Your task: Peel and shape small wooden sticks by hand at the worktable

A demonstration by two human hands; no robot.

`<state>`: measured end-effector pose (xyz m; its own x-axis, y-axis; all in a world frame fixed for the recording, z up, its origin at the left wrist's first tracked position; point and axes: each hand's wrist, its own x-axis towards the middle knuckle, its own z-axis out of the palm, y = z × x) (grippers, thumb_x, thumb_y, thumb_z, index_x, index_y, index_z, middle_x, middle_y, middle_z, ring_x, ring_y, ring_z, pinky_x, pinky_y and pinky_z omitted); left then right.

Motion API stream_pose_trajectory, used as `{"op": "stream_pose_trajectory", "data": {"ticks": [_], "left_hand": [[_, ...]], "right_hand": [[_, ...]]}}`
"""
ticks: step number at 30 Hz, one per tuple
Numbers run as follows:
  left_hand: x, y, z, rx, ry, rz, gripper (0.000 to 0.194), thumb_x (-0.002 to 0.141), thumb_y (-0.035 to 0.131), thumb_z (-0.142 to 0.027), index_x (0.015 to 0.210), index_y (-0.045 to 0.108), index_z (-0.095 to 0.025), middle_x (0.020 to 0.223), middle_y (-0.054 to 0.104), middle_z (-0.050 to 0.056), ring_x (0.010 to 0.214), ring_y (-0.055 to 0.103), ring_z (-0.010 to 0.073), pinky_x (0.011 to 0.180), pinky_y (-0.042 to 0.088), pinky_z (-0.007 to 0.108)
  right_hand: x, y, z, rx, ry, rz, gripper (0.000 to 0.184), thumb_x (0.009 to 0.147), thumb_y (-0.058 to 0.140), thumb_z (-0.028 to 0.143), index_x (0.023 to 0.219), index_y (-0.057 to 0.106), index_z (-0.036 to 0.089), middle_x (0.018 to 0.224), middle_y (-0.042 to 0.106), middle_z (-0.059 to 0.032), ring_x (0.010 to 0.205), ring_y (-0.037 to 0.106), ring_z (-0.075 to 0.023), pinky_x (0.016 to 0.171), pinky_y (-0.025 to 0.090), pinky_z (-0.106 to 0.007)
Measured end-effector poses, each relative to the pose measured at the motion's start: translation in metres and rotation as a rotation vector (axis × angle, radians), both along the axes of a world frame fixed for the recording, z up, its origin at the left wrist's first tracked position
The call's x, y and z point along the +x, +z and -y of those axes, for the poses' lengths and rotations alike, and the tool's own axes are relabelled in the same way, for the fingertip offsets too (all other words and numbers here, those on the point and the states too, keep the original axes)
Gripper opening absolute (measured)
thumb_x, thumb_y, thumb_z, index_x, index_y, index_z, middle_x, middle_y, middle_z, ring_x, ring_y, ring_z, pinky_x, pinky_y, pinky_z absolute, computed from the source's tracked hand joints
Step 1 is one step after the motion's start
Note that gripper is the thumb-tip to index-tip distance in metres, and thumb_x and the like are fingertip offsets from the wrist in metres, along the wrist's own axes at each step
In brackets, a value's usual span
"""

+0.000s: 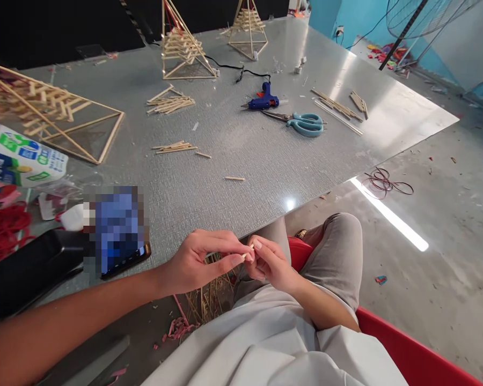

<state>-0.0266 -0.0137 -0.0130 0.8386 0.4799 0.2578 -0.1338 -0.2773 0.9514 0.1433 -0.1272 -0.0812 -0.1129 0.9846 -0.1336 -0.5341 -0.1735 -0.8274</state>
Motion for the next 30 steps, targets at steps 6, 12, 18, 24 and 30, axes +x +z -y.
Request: {"op": "stream_pose_trajectory", "data": {"ticks": [6, 12, 18, 24, 30], "left_hand": [[0.000, -0.003, 0.003, -0.130, 0.042, -0.061, 0.022, 0.100, 0.072, -0.021, 0.110, 0.090, -0.013, 0.087, 0.085, 0.010, 0.074, 0.075, 0.0143, 0.065, 0.059, 0.022], [0.005, -0.010, 0.004, -0.419, 0.188, -0.128, 0.032, 0.101, 0.071, -0.035, 0.115, 0.087, -0.011, 0.072, 0.078, 0.005, 0.055, 0.058, 0.0096, 0.051, 0.046, 0.020], [0.004, -0.012, 0.006, -0.314, 0.047, -0.217, 0.065, 0.101, 0.070, -0.060, 0.054, 0.067, -0.016, 0.052, 0.066, 0.005, 0.047, 0.050, 0.0085, 0.052, 0.036, 0.024], [0.004, -0.003, 0.005, -0.286, 0.002, -0.156, 0.086, 0.112, 0.032, -0.072, 0.050, 0.059, -0.019, 0.047, 0.053, 0.001, 0.048, 0.049, 0.0108, 0.062, 0.043, 0.027], [0.006, -0.002, 0.005, -0.289, -0.028, -0.153, 0.078, 0.113, 0.036, -0.063, 0.054, 0.062, -0.018, 0.053, 0.060, 0.002, 0.052, 0.050, 0.0113, 0.066, 0.044, 0.027]], "right_hand": [[0.004, -0.005, 0.003, 0.095, -0.074, 0.073, 0.051, 0.107, 0.058, 0.065, 0.076, 0.046, 0.027, 0.053, 0.035, 0.0085, 0.041, 0.020, -0.0098, 0.041, 0.019, -0.028], [0.048, 0.018, -0.008, 0.484, -0.468, 0.754, 0.033, 0.116, 0.050, 0.039, 0.098, 0.073, 0.024, 0.054, 0.049, 0.0066, 0.041, 0.036, -0.0102, 0.047, 0.032, -0.026], [0.092, 0.069, -0.128, 0.651, -0.241, 1.675, 0.037, 0.111, 0.054, 0.037, 0.122, 0.084, 0.020, 0.068, 0.071, -0.0022, 0.053, 0.052, -0.0112, 0.058, 0.034, -0.027], [0.094, 0.095, -0.223, 0.528, 0.114, 2.097, 0.042, 0.106, 0.051, 0.033, 0.130, 0.085, 0.026, 0.088, 0.084, -0.0081, 0.072, 0.068, -0.0195, 0.064, 0.032, -0.031], [0.069, 0.106, -0.231, 0.664, 0.376, 2.152, 0.042, 0.111, 0.050, 0.037, 0.136, 0.083, 0.029, 0.099, 0.087, -0.0083, 0.081, 0.072, -0.0206, 0.069, 0.035, -0.032]]}}
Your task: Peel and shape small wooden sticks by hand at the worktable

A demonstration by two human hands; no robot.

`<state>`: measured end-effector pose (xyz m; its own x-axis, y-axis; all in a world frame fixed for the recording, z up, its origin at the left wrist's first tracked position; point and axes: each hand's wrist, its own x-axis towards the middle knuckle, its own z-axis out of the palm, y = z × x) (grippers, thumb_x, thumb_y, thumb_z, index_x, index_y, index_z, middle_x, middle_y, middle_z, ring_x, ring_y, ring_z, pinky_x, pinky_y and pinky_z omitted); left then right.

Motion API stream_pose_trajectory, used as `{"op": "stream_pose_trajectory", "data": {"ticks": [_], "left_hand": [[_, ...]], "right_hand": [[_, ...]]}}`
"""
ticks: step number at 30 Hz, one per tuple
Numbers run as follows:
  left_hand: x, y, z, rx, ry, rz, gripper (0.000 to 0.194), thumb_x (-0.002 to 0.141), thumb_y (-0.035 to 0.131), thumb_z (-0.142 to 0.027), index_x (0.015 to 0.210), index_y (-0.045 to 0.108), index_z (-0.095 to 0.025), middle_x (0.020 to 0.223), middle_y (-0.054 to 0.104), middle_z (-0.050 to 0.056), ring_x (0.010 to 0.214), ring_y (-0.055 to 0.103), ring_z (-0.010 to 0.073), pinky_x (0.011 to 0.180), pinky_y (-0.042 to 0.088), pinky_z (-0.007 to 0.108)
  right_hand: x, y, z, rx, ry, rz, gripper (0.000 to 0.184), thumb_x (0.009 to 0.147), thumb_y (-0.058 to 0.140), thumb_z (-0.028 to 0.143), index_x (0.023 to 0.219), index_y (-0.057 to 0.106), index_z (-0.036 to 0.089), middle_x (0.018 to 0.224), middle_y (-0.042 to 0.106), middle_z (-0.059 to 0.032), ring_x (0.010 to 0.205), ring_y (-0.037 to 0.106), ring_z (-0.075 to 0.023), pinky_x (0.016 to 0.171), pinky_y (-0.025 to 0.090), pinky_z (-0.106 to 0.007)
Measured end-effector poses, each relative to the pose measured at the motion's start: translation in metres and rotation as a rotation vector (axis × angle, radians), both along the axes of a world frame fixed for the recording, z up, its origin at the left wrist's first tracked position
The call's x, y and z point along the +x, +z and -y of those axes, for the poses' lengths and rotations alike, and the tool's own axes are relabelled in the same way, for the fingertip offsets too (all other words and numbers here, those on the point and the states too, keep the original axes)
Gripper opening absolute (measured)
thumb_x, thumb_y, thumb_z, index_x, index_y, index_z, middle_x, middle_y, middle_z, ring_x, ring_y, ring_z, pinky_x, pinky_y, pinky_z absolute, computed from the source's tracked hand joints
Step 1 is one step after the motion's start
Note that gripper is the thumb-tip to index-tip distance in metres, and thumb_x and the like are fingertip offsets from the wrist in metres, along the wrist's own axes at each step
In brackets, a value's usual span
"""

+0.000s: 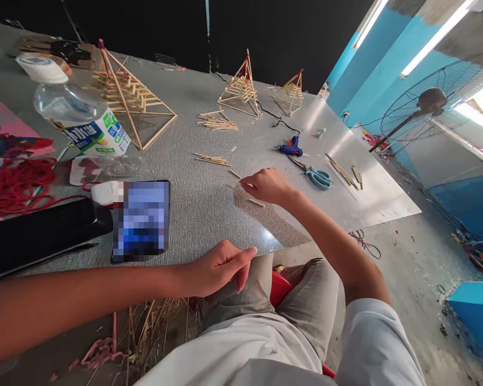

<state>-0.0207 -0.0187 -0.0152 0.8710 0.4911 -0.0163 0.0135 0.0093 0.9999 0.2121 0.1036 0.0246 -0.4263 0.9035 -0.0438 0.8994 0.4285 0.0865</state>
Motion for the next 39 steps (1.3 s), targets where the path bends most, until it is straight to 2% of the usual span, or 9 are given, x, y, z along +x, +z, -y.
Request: {"op": "stream_pose_trajectory", "data": {"ticks": [6, 11, 15, 19, 23, 27, 32, 36, 39], "left_hand": [[0.002, -0.001, -0.001, -0.027, 0.013, -0.008, 0.077, 0.111, 0.037, -0.064, 0.055, 0.062, -0.018, 0.053, 0.059, 0.002, 0.050, 0.047, 0.0112, 0.063, 0.042, 0.028], [0.004, -0.005, 0.001, -0.102, 0.041, -0.005, 0.083, 0.109, 0.031, -0.076, 0.060, 0.065, -0.018, 0.057, 0.063, 0.005, 0.053, 0.055, 0.0135, 0.059, 0.042, 0.028], [0.008, -0.010, 0.001, -0.165, 0.077, 0.024, 0.084, 0.107, 0.030, -0.081, 0.069, 0.068, -0.016, 0.054, 0.059, 0.004, 0.052, 0.057, 0.0137, 0.055, 0.041, 0.026], [0.011, -0.013, -0.002, -0.214, 0.100, 0.049, 0.075, 0.106, 0.038, -0.078, 0.080, 0.068, -0.015, 0.058, 0.060, 0.003, 0.052, 0.055, 0.0122, 0.050, 0.041, 0.023], [0.014, -0.015, -0.006, -0.298, 0.294, 0.116, 0.050, 0.102, 0.060, -0.066, 0.114, 0.061, -0.018, 0.093, 0.067, 0.004, 0.066, 0.063, 0.0126, 0.043, 0.046, 0.017], [0.016, -0.015, -0.009, -0.363, 0.460, 0.182, 0.067, 0.096, 0.072, -0.063, 0.144, 0.050, -0.022, 0.135, 0.063, 0.015, 0.099, 0.072, 0.0220, 0.041, 0.055, 0.018], [0.015, -0.011, -0.012, -0.392, 0.338, 0.263, 0.065, 0.092, 0.075, -0.070, 0.120, 0.074, -0.011, 0.113, 0.074, 0.015, 0.088, 0.076, 0.0234, 0.045, 0.059, 0.023], [0.016, -0.010, -0.013, -0.418, 0.409, 0.279, 0.066, 0.092, 0.073, -0.073, 0.113, 0.075, -0.011, 0.110, 0.079, 0.015, 0.075, 0.077, 0.0208, 0.045, 0.060, 0.025], [0.015, -0.010, -0.015, -0.434, 0.432, 0.267, 0.069, 0.090, 0.074, -0.076, 0.112, 0.072, -0.011, 0.108, 0.080, 0.017, 0.076, 0.078, 0.0229, 0.046, 0.060, 0.028]], "right_hand": [[-0.046, 0.016, -0.018, -0.024, -0.055, 0.153, 0.044, 0.115, 0.046, 0.040, 0.141, 0.077, 0.023, 0.113, 0.086, -0.0132, 0.094, 0.075, -0.0258, 0.075, 0.036, -0.034], [-0.040, 0.025, 0.021, -0.038, -0.120, 0.187, 0.052, 0.115, 0.046, 0.051, 0.146, 0.071, 0.018, 0.107, 0.084, -0.0140, 0.090, 0.075, -0.0266, 0.071, 0.035, -0.033], [-0.022, 0.009, 0.068, -0.014, -0.089, 0.212, 0.044, 0.118, 0.042, 0.041, 0.148, 0.069, 0.024, 0.126, 0.077, -0.0135, 0.102, 0.074, -0.0246, 0.065, 0.034, -0.032], [-0.013, -0.016, 0.080, 0.003, -0.097, 0.198, 0.042, 0.117, 0.037, 0.024, 0.130, 0.077, 0.020, 0.124, 0.075, -0.0148, 0.107, 0.073, -0.0239, 0.064, 0.038, -0.031], [-0.004, -0.022, 0.079, 0.060, -0.146, -0.146, 0.034, 0.115, 0.043, 0.027, 0.125, 0.075, 0.017, 0.120, 0.074, -0.0148, 0.087, 0.072, -0.0191, 0.063, 0.041, -0.029], [-0.001, -0.015, 0.098, 0.004, 0.013, -0.754, 0.027, 0.113, 0.055, 0.039, 0.109, 0.073, 0.019, 0.090, 0.071, -0.0055, 0.068, 0.062, -0.0142, 0.060, 0.048, -0.026], [-0.013, -0.014, 0.122, -0.010, 0.166, -0.954, 0.015, 0.108, 0.066, 0.030, 0.108, 0.080, 0.022, 0.085, 0.070, -0.0032, 0.067, 0.060, -0.0127, 0.057, 0.048, -0.025], [-0.014, -0.014, 0.116, -0.053, 0.209, -0.980, 0.019, 0.108, 0.065, 0.027, 0.112, 0.083, 0.023, 0.088, 0.074, -0.0053, 0.070, 0.064, -0.0138, 0.059, 0.052, -0.026], [-0.016, 0.000, 0.112, 0.068, 0.189, -1.002, 0.024, 0.109, 0.061, 0.026, 0.113, 0.085, 0.024, 0.086, 0.075, -0.0062, 0.067, 0.065, -0.0148, 0.057, 0.051, -0.028]]}}
